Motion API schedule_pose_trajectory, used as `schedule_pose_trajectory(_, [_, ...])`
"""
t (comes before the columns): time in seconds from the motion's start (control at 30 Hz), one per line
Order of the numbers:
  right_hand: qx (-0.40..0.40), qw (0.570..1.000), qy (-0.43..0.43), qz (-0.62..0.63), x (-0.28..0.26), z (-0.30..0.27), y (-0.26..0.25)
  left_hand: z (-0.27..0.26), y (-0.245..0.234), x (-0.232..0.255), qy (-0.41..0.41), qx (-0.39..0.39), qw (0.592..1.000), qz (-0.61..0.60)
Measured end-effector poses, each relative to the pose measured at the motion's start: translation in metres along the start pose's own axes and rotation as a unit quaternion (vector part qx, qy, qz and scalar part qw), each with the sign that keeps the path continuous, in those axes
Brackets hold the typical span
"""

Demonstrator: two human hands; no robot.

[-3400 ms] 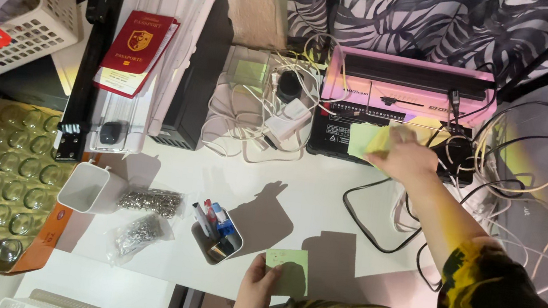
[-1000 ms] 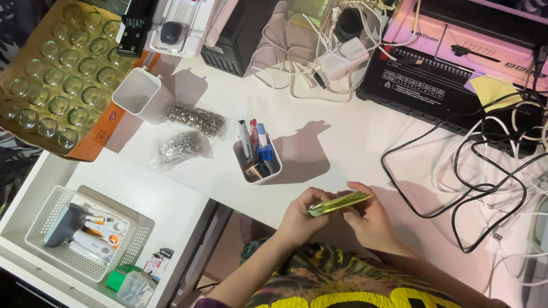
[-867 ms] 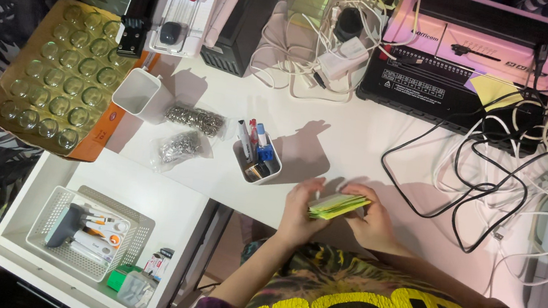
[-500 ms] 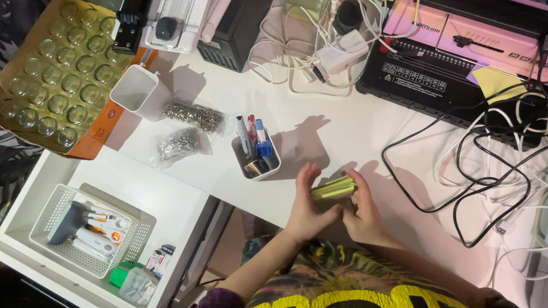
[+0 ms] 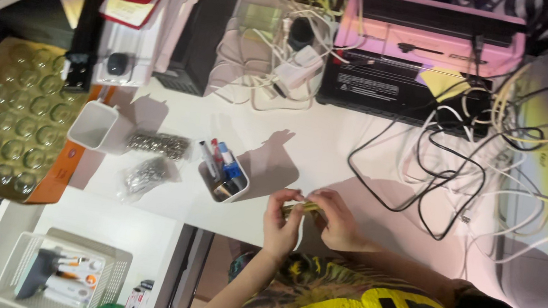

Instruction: The person organizes various craft and office supplies by taking them out of drawers and a box, sorting them into baskets, and placing them back on a desk.

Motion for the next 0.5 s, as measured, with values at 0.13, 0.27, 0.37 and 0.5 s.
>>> schedule_pose_trajectory(0.13, [-0.006,0.998,-0.055,-0.012,-0.004,0.000,0.002,-0.002,-0.004,-0.019,-0.006,0.002,1.000,-0.016])
schedule_pose_trajectory(0.27, [-0.048,0.997,-0.057,-0.025,0.002,0.000,0.009,0.000,-0.002,-0.021,-0.044,0.009,0.998,-0.048])
schedule_pose_trajectory(0.37, [-0.040,0.999,-0.019,-0.011,-0.023,0.019,-0.011,0.001,0.001,-0.016,-0.060,0.044,0.994,-0.082])
schedule_pose_trajectory(0.5, [-0.068,0.997,0.049,-0.001,-0.007,0.024,-0.010,0.006,0.002,-0.018,-0.055,0.047,0.995,-0.070])
Point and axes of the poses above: each hand's wrist, its own z-axis towards the middle knuckle, its own y-axis out of the palm, x = y × z, the point moved 5 cm from there along z, towards the middle knuckle, and after that the axes turned 3 degrees about -x, right-handed, at the moved point
